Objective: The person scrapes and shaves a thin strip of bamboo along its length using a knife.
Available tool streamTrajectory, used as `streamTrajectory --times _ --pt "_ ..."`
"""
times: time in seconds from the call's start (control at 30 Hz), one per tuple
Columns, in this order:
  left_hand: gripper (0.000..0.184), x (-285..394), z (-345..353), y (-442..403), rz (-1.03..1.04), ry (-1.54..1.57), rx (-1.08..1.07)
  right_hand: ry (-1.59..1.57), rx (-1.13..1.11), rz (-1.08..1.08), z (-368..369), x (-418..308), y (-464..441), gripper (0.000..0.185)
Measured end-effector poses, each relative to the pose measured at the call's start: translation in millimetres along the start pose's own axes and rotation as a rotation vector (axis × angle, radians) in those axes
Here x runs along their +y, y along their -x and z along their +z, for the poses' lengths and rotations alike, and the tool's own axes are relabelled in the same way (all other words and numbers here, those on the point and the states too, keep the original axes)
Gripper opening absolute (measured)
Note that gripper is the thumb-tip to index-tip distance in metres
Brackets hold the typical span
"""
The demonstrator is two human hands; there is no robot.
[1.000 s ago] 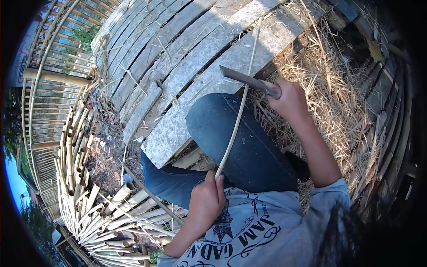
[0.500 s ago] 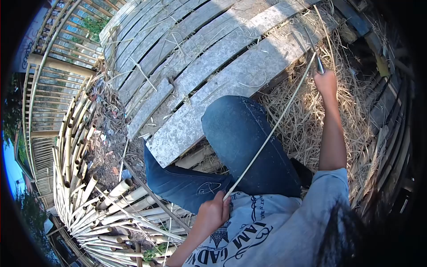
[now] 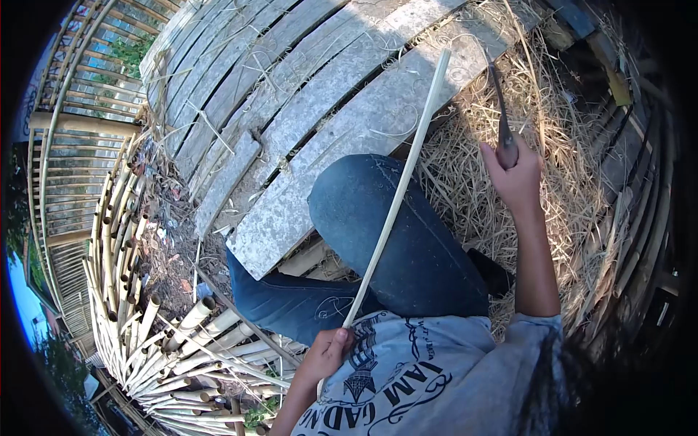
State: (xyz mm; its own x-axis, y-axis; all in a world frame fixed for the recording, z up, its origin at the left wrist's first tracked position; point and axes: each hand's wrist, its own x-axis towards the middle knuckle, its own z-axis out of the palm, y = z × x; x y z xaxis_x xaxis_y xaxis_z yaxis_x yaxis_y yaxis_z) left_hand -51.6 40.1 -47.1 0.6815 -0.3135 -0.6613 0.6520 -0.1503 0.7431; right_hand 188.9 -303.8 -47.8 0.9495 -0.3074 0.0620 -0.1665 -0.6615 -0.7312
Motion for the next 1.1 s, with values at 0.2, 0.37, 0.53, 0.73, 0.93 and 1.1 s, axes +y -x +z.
streamTrajectory --times 0.2,0.37,0.53,0.73,0.93,1.1 --pt "0.057 15.2 6.8 -3.9 -0.002 0.044 -0.050 0.254 -0.458 -0.615 1.8 -53.5 41.0 0.018" --pt "0.050 8.3 17.3 9.0 -0.003 -0.067 0.057 0.419 -0.530 -0.637 9.3 -61.3 29.4 0.023" --pt "0.046 9.2 26.8 15.9 -0.036 -0.076 0.162 0.429 -0.414 -0.602 19.8 -53.6 12.7 0.020" --pt "0.044 -16.1 19.2 46.6 -0.089 -0.161 0.216 0.352 0.005 -0.001 -6.8 -1.6 -98.3 0.024" --pt "0.043 -3.6 13.8 47.2 -0.116 -0.117 0.204 -0.046 0.007 0.134 2.1 -15.4 -39.1 0.025" --pt "0.049 -6.8 0.1 37.8 -0.119 -0.121 0.100 0.071 -0.180 -0.249 -7.9 -42.7 26.0 0.016"
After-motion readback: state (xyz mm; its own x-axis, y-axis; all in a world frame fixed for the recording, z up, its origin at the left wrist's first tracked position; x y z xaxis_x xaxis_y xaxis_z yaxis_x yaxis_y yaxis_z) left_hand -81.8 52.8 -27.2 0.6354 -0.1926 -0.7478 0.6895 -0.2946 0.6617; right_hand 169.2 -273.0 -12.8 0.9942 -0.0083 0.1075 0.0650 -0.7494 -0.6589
